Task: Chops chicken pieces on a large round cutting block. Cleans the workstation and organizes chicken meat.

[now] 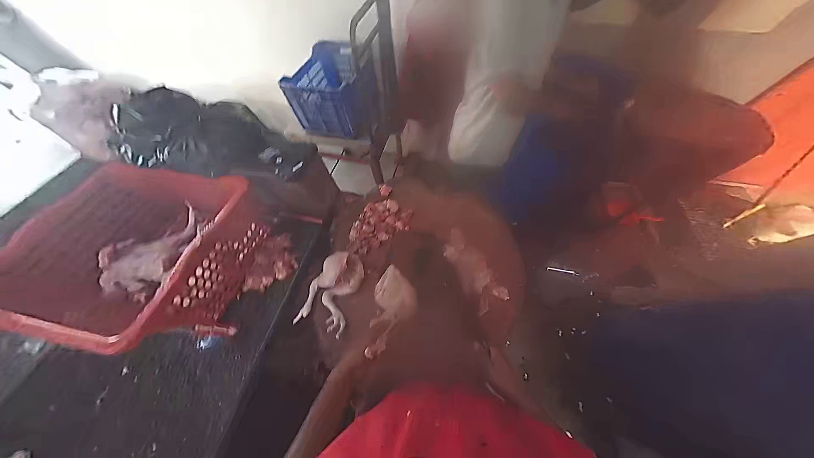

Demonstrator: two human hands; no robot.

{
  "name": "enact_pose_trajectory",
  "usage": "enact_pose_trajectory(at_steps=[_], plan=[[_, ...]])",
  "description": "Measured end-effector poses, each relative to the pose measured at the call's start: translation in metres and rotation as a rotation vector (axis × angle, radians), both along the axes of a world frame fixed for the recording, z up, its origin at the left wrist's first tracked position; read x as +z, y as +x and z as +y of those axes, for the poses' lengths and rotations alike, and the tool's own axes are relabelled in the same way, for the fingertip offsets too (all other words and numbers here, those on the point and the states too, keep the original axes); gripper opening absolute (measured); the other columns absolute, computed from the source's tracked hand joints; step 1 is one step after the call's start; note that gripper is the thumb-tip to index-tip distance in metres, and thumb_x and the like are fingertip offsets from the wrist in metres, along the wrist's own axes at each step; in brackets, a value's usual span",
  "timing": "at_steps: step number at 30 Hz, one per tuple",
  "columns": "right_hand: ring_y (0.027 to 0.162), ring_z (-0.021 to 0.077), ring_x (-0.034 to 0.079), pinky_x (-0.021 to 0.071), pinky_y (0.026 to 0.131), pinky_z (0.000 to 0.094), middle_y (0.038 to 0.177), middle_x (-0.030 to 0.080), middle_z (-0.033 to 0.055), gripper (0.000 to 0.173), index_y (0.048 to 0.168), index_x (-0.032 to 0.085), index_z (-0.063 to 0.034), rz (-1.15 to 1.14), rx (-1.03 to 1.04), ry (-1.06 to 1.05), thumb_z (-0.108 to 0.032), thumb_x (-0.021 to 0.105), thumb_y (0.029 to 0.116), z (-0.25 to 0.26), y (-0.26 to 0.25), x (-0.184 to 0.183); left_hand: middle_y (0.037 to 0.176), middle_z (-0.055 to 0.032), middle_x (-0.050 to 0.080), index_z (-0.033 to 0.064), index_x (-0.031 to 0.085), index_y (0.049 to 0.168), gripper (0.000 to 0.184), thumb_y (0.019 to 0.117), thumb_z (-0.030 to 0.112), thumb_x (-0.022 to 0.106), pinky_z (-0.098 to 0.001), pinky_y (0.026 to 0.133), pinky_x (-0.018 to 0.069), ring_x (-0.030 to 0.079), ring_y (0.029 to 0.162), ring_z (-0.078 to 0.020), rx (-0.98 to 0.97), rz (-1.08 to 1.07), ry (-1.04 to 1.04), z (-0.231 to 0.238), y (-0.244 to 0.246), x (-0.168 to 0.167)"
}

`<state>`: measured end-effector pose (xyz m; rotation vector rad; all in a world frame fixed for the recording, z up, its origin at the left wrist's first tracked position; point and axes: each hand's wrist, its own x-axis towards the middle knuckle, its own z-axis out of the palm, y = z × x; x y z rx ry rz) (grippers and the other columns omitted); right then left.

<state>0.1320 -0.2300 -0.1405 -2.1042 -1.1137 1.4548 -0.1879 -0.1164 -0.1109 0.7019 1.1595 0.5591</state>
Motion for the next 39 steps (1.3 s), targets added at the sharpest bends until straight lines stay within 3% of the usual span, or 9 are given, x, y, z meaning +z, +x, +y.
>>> enact_pose_trajectory(at_steps=[4,8,14,18,21,24,29,33,39], plan=[[0.094,0.0318,0.067,0.0547,0.088,0.0525,0.103,0.067,0.0204,0.055,0.133,0.057,0.0014,-0.053,-0.023,0.033,-0.045,0.036,0.1109,0.024,-0.007,0.049,0.073,0.0049,0.057,0.0145,0.062,0.114,0.022,0.108,0.031,0.048,-0.0206,0.049,0.0437,0.05,0.055,-0.0039,-0.034,-0.189,-0.083,0.007,0.047,-0.017],[0.058,0.0005,0.046,0.0453,0.054,0.0209,0.072,0.05,-0.0082,0.06,0.117,0.06,-0.0024,0.114,-0.032,0.665,-0.051,0.026,0.1093,0.04,-0.02,0.121,0.071,0.0038,0.058,0.0129,0.06,0.108,0.021,0.1086,0.03,0.047,-0.02,0.046,0.0445,0.051,0.052,-0.0045,-0.045,-0.232,-0.121,0.008,0.073,-0.065],[0.071,-0.0062,0.056,0.0485,0.066,0.0154,0.077,0.059,-0.0168,0.059,0.102,0.064,-0.0276,0.339,-0.099,1.295,-0.08,0.038,0.0938,0.043,-0.057,0.16,0.072,0.002,0.059,0.0102,0.058,0.11,0.025,0.1102,0.03,0.044,-0.0207,0.045,0.0445,0.051,0.05,-0.0056,-0.093,-0.19,-0.193,0.002,0.078,-0.062],[0.083,0.0134,0.067,0.058,0.081,0.0373,0.09,0.07,0.0088,0.058,0.118,0.067,-0.0006,-0.12,0.037,0.589,-0.046,0.033,0.1099,0.001,-0.063,0.029,0.072,0.0014,0.059,0.0094,0.058,0.109,0.027,0.1106,0.031,0.042,-0.0213,0.046,0.0441,0.05,0.051,-0.006,-0.08,-0.193,-0.227,-0.001,0.077,-0.051],[0.086,0.0275,0.064,0.0532,0.083,0.049,0.093,0.064,0.0171,0.055,0.121,0.063,0.0012,-0.103,0.115,0.052,-0.041,0.028,0.1126,0.012,-0.053,0.012,0.071,0.0021,0.056,0.0116,0.056,0.11,0.024,0.1101,0.032,0.043,-0.0218,0.046,0.0425,0.049,0.051,-0.0064,-0.064,-0.209,-0.251,-0.005,0.07,-0.051],[0.097,0.0319,0.068,0.053,0.093,0.0532,0.105,0.069,0.0206,0.054,0.132,0.062,-0.0007,-0.142,0.11,0.072,-0.042,0.032,0.1119,0.022,-0.057,0.051,0.072,0.001,0.058,0.0108,0.058,0.108,0.024,0.1086,0.032,0.047,-0.0226,0.046,0.044,0.05,0.052,-0.0071,-0.05,-0.185,-0.255,-0.01,0.051,-0.05],[0.06,0.009,0.051,0.0496,0.058,0.0306,0.073,0.052,-0.0021,0.055,0.118,0.062,-0.0041,-0.028,-0.009,0.442,-0.044,0.027,0.1083,0.036,-0.079,0.083,0.074,0.0022,0.059,0.012,0.058,0.112,0.025,0.1099,0.032,0.043,-0.0203,0.045,0.0428,0.05,0.051,-0.0052,-0.088,-0.215,-0.286,-0.02,0.039,-0.058],[0.097,0.0289,0.068,0.0547,0.093,0.0487,0.108,0.068,0.0194,0.052,0.137,0.056,0.0016,-0.09,0.154,0.232,-0.037,0.033,0.1117,0.046,-0.074,0.027,0.075,0.0001,0.061,0.009,0.059,0.111,0.027,0.1099,0.031,0.045,-0.0218,0.045,0.0436,0.051,0.051,-0.0069,-0.069,-0.185,-0.271,-0.024,0.037,-0.057],[0.08,0.0275,0.065,0.0555,0.079,0.0488,0.093,0.066,0.0152,0.05,0.132,0.059,-0.0005,-0.124,0.115,0.201,-0.038,0.033,0.1109,0.043,-0.074,0.053,0.073,0.0019,0.059,0.0108,0.057,0.107,0.027,0.1101,0.033,0.041,-0.0209,0.046,0.0432,0.05,0.052,-0.0058,-0.095,-0.105,-0.251,-0.046,0.0,-0.044]])
